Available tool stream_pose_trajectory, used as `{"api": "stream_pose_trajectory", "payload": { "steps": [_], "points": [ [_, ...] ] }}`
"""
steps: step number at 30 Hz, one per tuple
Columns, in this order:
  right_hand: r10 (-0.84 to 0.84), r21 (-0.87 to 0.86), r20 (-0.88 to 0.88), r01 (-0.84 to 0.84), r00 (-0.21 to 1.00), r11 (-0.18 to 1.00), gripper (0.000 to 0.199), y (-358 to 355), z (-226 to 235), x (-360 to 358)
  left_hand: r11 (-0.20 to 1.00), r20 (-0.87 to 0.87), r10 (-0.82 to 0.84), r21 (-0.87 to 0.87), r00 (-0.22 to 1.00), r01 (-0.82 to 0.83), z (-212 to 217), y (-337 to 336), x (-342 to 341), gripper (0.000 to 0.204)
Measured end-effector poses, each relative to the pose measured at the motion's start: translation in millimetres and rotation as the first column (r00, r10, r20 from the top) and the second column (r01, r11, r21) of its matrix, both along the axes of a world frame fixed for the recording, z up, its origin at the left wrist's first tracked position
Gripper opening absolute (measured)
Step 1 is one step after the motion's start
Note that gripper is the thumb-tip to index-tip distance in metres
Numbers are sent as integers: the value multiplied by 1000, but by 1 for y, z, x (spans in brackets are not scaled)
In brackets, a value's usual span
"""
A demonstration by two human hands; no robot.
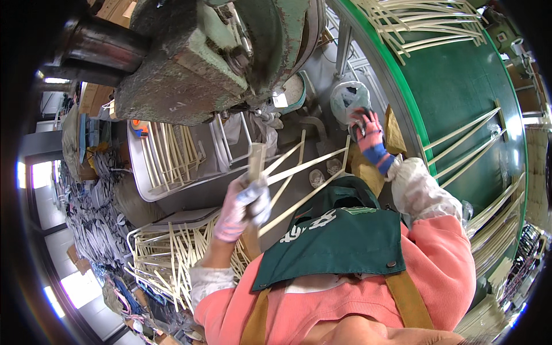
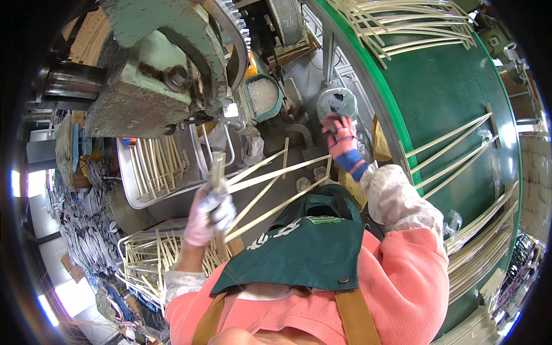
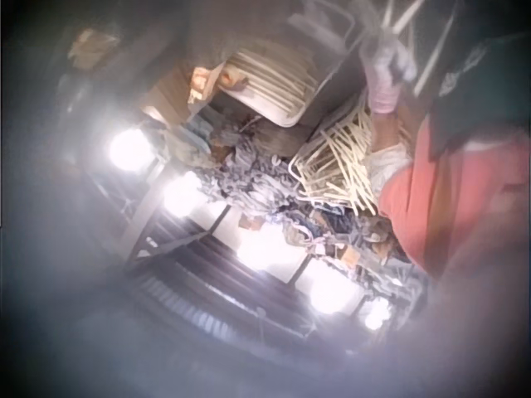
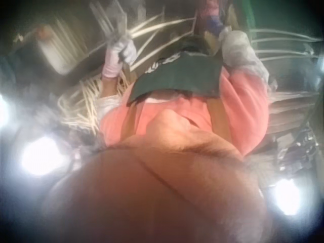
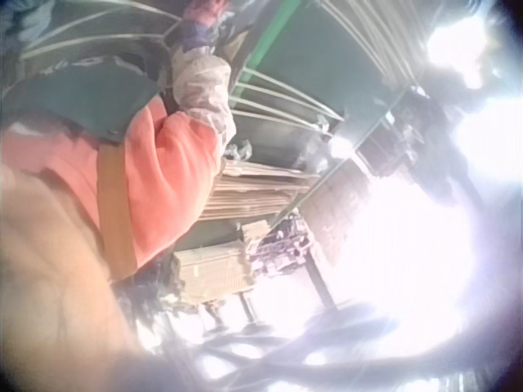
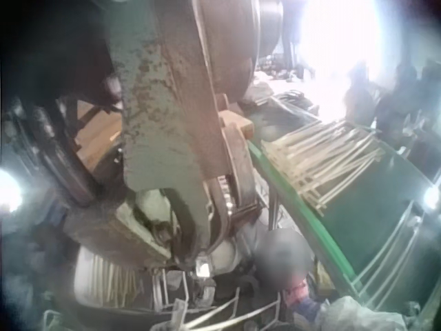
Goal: The person assembles small wooden frames by inserting dowels into pre-drilled holes on a workbench. They repeatedly pick up frame components, align them, and press the dowels into place to form rectangular structures.
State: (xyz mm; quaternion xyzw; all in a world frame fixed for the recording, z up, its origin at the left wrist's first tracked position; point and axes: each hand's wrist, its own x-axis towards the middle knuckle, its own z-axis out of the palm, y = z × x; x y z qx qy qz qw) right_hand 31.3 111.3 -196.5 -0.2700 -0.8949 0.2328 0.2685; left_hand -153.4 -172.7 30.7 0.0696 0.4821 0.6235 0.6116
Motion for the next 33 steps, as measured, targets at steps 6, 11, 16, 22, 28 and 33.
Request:
{"api": "stream_pose_trajectory", "payload": {
  "steps": [6,11,16,22,28,33],
  "points": [
    [-270,-356,764,731,587,582,42,-52,-259,-18,990,52,132,35,990,-134,91,-58,27,32],
    [-82,-611,618,543,782,576,36,-120,-299,-79,945,-90,327,59,941,-323,126,-78,58,38],
    [-142,-578,438,399,888,711,31,-53,-285,-89,901,-299,433,112,851,-419,137,-109,66,39],
    [-273,-595,129,295,953,748,26,167,-267,28,872,-271,480,43,834,-488,88,-167,20,35],
    [-460,-722,-568,-144,683,677,25,375,-91,222,797,-33,602,94,798,-597,-26,-170,-8,33],
    [-693,-769,-640,-285,334,573,22,418,192,296,755,123,626,151,770,-638,-104,-136,-29,21]
  ]
}}
